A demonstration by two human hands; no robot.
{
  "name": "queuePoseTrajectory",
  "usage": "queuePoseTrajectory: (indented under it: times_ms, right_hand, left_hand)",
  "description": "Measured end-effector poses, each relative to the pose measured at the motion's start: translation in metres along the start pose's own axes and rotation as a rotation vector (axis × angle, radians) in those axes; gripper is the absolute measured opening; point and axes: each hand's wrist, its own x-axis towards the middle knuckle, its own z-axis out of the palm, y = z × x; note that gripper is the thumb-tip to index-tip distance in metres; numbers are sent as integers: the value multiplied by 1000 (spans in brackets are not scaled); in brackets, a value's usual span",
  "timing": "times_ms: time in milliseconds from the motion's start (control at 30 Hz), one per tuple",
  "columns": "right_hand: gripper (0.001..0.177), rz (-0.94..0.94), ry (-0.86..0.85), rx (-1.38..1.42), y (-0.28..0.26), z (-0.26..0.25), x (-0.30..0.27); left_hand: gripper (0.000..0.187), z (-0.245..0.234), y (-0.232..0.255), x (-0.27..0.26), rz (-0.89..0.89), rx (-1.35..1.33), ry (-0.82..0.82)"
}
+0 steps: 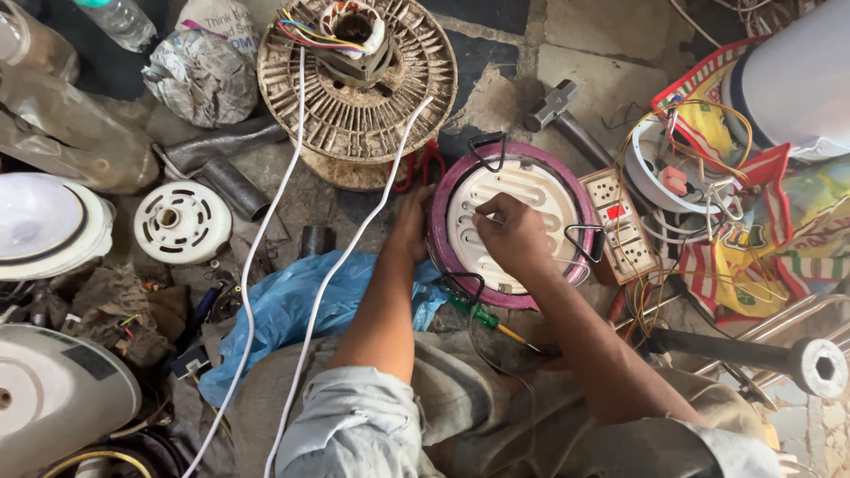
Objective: The person sits on the floor and repairs a small pink electric heater. They use a screwdriver to remove screws from the base, then use pliers to strip and twist wires connected to the heating element. The person manipulates the wires and components by hand to reassemble the electrical connections.
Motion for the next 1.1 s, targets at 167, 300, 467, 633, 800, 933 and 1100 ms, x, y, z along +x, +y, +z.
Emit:
queuePoseTrajectory:
  times_ms: [167, 300, 467, 633, 800, 933, 1100]
  right_hand:
    - [24, 25, -1, -50, -7, 4, 1]
    - [24, 60, -23, -38, -13, -1, 2]
    - [23, 47, -9, -45, -13, -1, 2]
    - [22, -10, 31, -25, -11, 3, 1]
    - [16, -155, 160, 12, -10, 6, -3]
    - [14, -180, 180, 9, -15, 6, -5]
    - [11, -239, 148, -25, -17, 2, -5]
  left_hand:
    - [41, 8, 13, -18, -44, -34, 7]
    - [46, 16, 18, -21, -71, 17, 62]
    - [48, 11, 14, -16, -7, 36, -2]
    - [47, 13, 15, -20, -14, 48, 34]
    - [45, 12, 12, -16, -13, -22, 9]
    - [43, 3, 6, -5, -13, -44, -14]
    - [44, -1, 3, -1, -66, -117, -77]
